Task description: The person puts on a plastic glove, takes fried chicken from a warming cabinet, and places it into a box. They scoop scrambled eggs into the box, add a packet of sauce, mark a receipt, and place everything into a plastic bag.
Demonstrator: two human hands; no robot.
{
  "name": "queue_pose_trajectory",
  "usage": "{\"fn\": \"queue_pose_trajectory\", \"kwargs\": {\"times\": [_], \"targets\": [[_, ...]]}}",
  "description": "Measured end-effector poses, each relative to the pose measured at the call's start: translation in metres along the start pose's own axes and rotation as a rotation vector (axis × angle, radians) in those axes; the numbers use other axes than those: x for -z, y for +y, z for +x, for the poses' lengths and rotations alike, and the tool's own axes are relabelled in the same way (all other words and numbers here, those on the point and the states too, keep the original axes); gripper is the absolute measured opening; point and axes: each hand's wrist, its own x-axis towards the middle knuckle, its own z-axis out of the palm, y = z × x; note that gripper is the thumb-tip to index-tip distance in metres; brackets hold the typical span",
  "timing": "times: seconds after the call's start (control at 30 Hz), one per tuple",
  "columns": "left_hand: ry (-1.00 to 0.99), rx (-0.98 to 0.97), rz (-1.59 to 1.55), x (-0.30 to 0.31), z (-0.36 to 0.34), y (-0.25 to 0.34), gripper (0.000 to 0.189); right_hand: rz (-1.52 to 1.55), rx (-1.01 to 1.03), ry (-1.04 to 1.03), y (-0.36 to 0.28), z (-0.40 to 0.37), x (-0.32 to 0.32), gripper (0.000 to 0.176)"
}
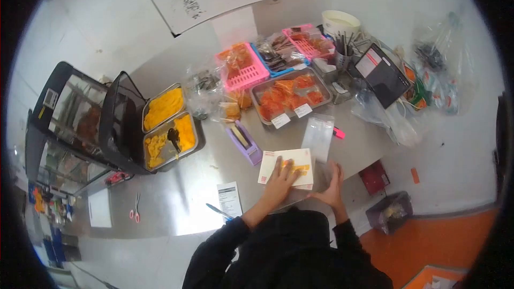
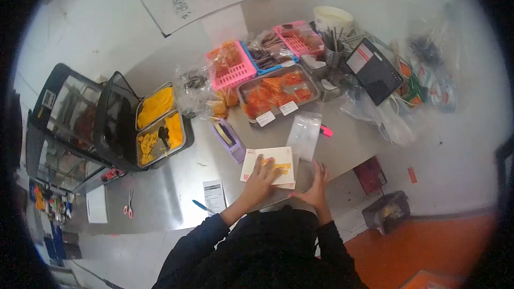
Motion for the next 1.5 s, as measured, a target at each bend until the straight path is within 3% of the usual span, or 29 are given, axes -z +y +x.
{"fn": "queue_pose_trajectory", "kwargs": {"times": [0.1,0.13,0.17,0.23,0.3,0.4,0.5,0.57,0.63,0.7,0.8,0.9,0.93,1.0,1.07,1.13,1.17,1.23,1.27,1.37,1.43,1.5], "targets": [[-0.019,-0.111,-0.546,0.029,0.008,-0.019,0.053,0.098,0.145,-0.171,-0.015,0.041,-0.006,0.115],[-0.047,-0.072,-0.727,0.033,0.01,-0.036,0.056,0.023,0.216,-0.282,-0.018,0.049,-0.007,0.106],[-0.075,-0.036,-0.907,0.031,0.009,-0.056,0.059,0.108,0.188,-0.24,-0.02,0.048,-0.014,0.103],[0.511,0.446,-0.658,0.003,-0.004,-0.09,0.05,0.277,0.131,-0.155,-0.021,0.037,-0.03,0.096],[0.438,1.025,-0.605,-0.015,-0.01,-0.117,0.043,0.249,0.127,-0.075,-0.028,0.034,-0.032,0.086],[0.286,1.092,-1.719,0.004,-0.006,-0.116,0.042,0.269,0.123,0.024,-0.032,0.027,-0.037,0.084],[0.454,1.087,-1.725,-0.01,-0.007,-0.111,0.033,0.334,0.108,0.13,-0.032,0.019,-0.037,0.082],[0.756,0.814,-1.162,-0.044,-0.011,-0.097,0.023,0.43,0.087,0.216,-0.023,0.014,-0.036,0.082],[0.875,0.678,-0.786,-0.059,-0.013,-0.094,0.022,0.595,-0.005,0.199,-0.017,0.011,-0.033,0.081],[0.872,0.686,-0.607,-0.061,-0.016,-0.093,0.02,0.773,-0.113,0.2,-0.015,0.011,-0.031,0.081],[0.666,1.009,-0.718,-0.052,-0.025,-0.091,0.018,0.792,-0.194,0.187,-0.028,0.018,-0.021,0.075],[0.796,0.925,-0.755,-0.029,-0.031,-0.07,0.016,0.772,-0.226,0.213,-0.041,0.028,-0.025,0.071],[0.615,0.84,-0.872,-0.001,-0.031,-0.053,0.015,0.754,-0.229,0.214,-0.044,0.026,-0.028,0.07],[0.642,0.618,-1.347,0.015,-0.025,-0.023,0.034,0.868,-0.315,0.188,-0.06,0.028,-0.032,0.068],[0.435,0.537,-1.369,0.038,-0.013,-0.002,0.057,0.912,-0.347,0.142,-0.068,0.028,-0.036,0.067],[0.404,0.575,-1.27,0.057,-0.004,0.009,0.065,0.89,-0.333,0.094,-0.072,0.026,-0.044,0.065],[0.386,0.594,-1.219,0.065,-0.002,0.011,0.068,0.995,-0.42,0.106,-0.071,0.025,-0.048,0.064],[0.225,0.73,-1.023,0.081,-0.002,0.004,0.068,1.203,-0.597,0.138,-0.067,0.025,-0.052,0.063],[0.143,0.796,-0.925,0.084,-0.005,0.002,0.068,1.157,-0.569,0.122,-0.067,0.024,-0.053,0.062],[0.062,0.656,-1.057,0.052,-0.038,-0.038,0.074,1.103,-0.492,0.095,-0.073,0.02,-0.054,0.059],[0.345,0.59,-0.38,-0.011,-0.091,-0.087,0.078,1.161,-0.436,0.127,-0.073,0.023,-0.048,0.057],[0.151,1.069,-0.089,0.011,-0.12,-0.095,0.079,0.838,-0.151,-0.015,-0.048,0.022,-0.05,0.071]]}}
